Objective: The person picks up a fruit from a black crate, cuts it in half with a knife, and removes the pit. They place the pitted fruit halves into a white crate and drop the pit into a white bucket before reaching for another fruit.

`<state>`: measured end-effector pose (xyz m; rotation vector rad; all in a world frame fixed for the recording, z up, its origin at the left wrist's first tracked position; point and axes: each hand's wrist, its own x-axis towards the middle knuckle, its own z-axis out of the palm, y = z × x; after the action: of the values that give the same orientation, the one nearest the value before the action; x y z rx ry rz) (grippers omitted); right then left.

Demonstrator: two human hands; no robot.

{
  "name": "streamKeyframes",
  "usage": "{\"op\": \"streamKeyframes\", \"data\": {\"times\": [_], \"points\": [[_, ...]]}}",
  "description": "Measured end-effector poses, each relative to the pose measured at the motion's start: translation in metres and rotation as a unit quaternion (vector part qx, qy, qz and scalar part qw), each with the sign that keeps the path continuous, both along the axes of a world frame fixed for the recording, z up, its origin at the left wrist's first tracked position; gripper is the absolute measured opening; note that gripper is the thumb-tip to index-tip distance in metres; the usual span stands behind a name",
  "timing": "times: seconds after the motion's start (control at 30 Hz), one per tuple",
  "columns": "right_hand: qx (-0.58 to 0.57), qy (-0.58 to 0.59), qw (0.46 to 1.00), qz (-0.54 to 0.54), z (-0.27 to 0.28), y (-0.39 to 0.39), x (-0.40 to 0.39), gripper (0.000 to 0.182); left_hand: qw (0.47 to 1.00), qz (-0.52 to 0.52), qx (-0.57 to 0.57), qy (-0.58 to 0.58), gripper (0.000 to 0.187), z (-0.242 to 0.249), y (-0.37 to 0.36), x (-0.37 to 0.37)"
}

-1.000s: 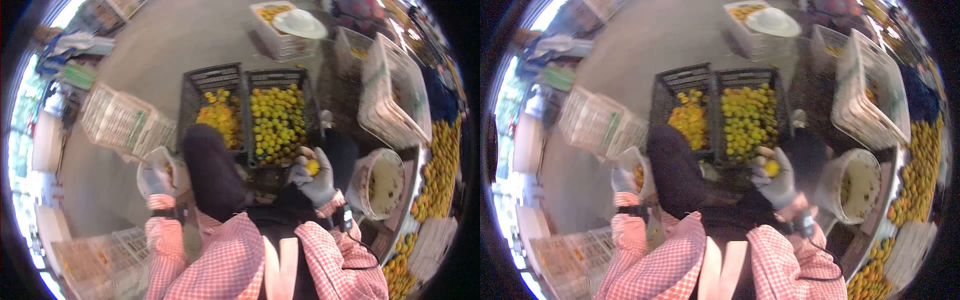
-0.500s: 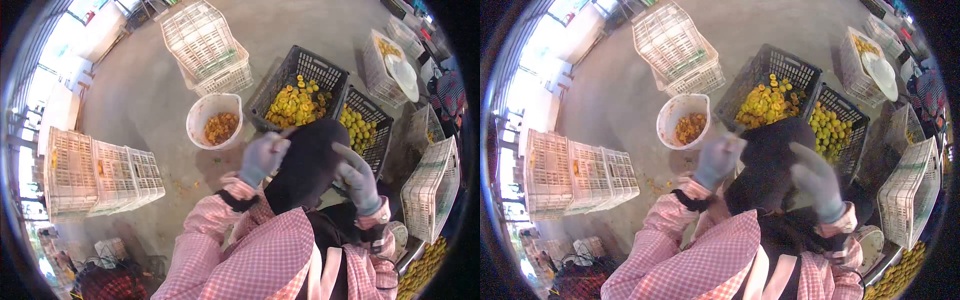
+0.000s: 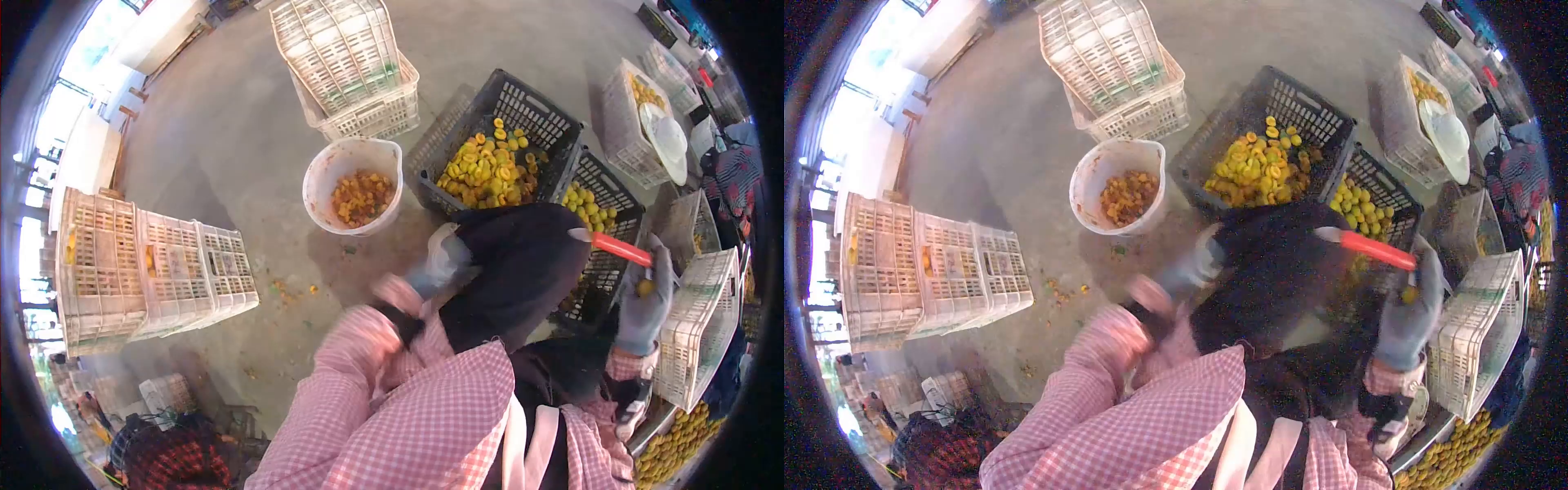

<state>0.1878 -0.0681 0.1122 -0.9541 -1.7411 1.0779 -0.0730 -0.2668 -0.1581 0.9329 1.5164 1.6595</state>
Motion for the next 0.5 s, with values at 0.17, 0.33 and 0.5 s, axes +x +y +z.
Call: {"op": "streamKeyframes", "data": {"times": [0.17,0.33,0.5], "points": [[-0.191,0.227,0.939,0.172,0.005,0.027,0.031,0.036,0.848,-0.155,-0.162,-0.481,0.04,0.115,-0.039,0.027],[-0.08,0.087,0.993,-0.014,-0.003,0.018,0.028,0.035,0.841,-0.112,-0.115,-0.517,0.04,0.166,-0.008,0.026],[-0.202,0.098,0.975,-0.009,-0.01,0.011,0.026,0.044,0.933,-0.21,-0.029,-0.289,0.045,0.168,0.05,-0.028]]}}
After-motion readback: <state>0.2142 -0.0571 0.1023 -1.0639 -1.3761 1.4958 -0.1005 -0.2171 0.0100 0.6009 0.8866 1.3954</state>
